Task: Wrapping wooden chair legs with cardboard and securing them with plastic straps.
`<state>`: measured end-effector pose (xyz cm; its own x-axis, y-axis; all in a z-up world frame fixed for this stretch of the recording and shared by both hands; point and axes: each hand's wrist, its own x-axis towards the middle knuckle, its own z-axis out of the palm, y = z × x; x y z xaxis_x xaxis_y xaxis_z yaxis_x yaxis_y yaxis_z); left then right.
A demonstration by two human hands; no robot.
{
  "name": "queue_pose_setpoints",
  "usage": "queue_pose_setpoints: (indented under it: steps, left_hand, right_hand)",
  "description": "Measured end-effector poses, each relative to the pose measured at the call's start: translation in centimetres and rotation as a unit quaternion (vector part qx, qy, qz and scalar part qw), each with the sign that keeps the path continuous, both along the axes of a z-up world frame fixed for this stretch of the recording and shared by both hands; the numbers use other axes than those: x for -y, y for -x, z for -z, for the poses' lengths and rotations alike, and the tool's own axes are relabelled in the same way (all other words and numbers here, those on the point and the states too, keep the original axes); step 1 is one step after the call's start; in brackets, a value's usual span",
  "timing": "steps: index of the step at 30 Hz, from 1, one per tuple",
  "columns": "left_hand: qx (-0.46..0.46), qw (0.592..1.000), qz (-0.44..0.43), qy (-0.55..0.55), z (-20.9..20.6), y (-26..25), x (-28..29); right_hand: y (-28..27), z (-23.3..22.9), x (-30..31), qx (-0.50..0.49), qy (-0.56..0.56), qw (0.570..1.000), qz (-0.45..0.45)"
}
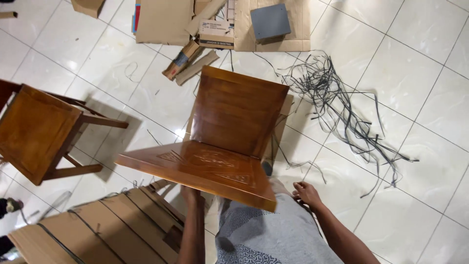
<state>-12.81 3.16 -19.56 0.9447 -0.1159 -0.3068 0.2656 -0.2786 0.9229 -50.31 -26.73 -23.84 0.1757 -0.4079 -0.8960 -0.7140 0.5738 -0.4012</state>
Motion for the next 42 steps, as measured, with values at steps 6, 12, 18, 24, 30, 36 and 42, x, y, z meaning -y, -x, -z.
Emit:
queue_pose_setpoints:
  steps: [6,12,18,24,30,36,42]
  left_hand:
    - [-0.218,0.976,0.001,-0.025,8.2,17.6,-2.5]
    - [-0.328,0.927,0.041,-0.18,2.9,24.6,-2.5]
    - [-0.27,0.937,0.07,-0.209,6.5,28.0,-3.7]
    - [-0.265,0.945,0.003,-0.192,2.5,32.7,-2.4]
    - [-0.316,0.886,0.144,-0.307,3.7,42.8,-3.3]
    - [-0.319,0.863,0.188,-0.344,7.8,46.6,-3.6]
    - [-0.295,0.884,0.141,-0.334,6.2,40.9,4.5]
  right_hand:
    - [10.4,0.0,5.2,-0.11,0.056,0.984,-0.126]
    - [10.7,-10.8,4.0,-0.131,0.03,0.981,-0.143]
    - [27.4,8.1,0.3,-0.163,0.078,0.918,-0.353]
    - [31.9,1.8,-0.4,-0.165,0.034,0.935,-0.312]
    - [30.0,-6.1,2.7,-0.122,0.013,0.988,-0.091]
    - [31.7,-5.1,4.7,-0.127,0.058,0.979,-0.149]
    - [43.2,11.1,11.4,-0.087,0.162,0.945,-0.272]
